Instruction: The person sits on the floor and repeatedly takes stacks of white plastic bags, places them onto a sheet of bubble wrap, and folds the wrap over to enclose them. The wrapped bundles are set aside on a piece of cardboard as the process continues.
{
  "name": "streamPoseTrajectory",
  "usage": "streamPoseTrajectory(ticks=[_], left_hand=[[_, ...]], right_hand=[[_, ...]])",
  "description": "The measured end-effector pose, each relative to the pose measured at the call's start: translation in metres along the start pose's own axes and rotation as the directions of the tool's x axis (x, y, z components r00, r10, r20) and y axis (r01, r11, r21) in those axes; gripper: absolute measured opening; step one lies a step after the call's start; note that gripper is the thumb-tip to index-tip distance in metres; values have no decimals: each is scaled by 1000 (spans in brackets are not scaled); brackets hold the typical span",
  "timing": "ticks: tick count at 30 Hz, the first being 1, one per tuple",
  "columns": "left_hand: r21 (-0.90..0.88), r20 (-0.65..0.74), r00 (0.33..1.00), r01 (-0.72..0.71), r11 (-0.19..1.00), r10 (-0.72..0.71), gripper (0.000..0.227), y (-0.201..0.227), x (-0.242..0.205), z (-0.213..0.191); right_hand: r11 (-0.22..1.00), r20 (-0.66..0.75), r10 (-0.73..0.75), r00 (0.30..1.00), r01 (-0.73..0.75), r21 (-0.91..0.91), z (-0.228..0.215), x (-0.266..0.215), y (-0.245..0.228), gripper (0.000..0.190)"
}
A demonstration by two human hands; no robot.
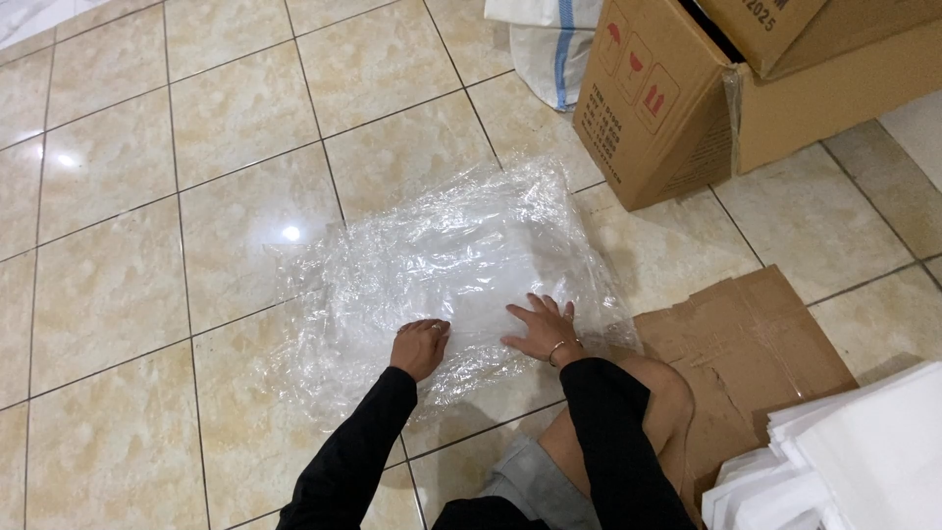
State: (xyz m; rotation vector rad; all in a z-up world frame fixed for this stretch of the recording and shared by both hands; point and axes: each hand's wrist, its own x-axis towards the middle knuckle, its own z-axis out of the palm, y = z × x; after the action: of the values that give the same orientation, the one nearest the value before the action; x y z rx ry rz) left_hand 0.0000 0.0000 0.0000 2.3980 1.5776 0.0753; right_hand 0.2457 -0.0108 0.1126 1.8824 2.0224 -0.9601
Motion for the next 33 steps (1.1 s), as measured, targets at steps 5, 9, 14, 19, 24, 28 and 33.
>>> streamPoseTrajectory(ticks=[5,9,14,19,24,28,33], left_hand=[[59,-113,991,-62,996,68,19,11,1,-18],[-37,15,997,-71,997,71,22,14,-5,-55],[-150,91,989,-99,984,114,29,10,-20,-86],[17,60,998,-28,999,27,16,-15,-28,-79],[92,-76,990,128,988,-121,17,-9,-41,-119],[119,-321,946,85,989,-43,8,2,-43,-132],[-212,-140,985,-130,969,102,13,30,-48,-165]], right_hand=[[998,-183,-7,983,19,67,44,43,32,30],[989,-334,-3,942,52,137,40,46,40,25],[962,-506,-61,860,186,200,43,47,44,22],[924,-825,-68,562,347,160,39,45,46,23],[916,-961,-17,276,389,95,6,21,39,13],[985,-980,130,153,97,146,19,42,62,18],[840,-849,519,-94,242,486,15,38,105,9]])
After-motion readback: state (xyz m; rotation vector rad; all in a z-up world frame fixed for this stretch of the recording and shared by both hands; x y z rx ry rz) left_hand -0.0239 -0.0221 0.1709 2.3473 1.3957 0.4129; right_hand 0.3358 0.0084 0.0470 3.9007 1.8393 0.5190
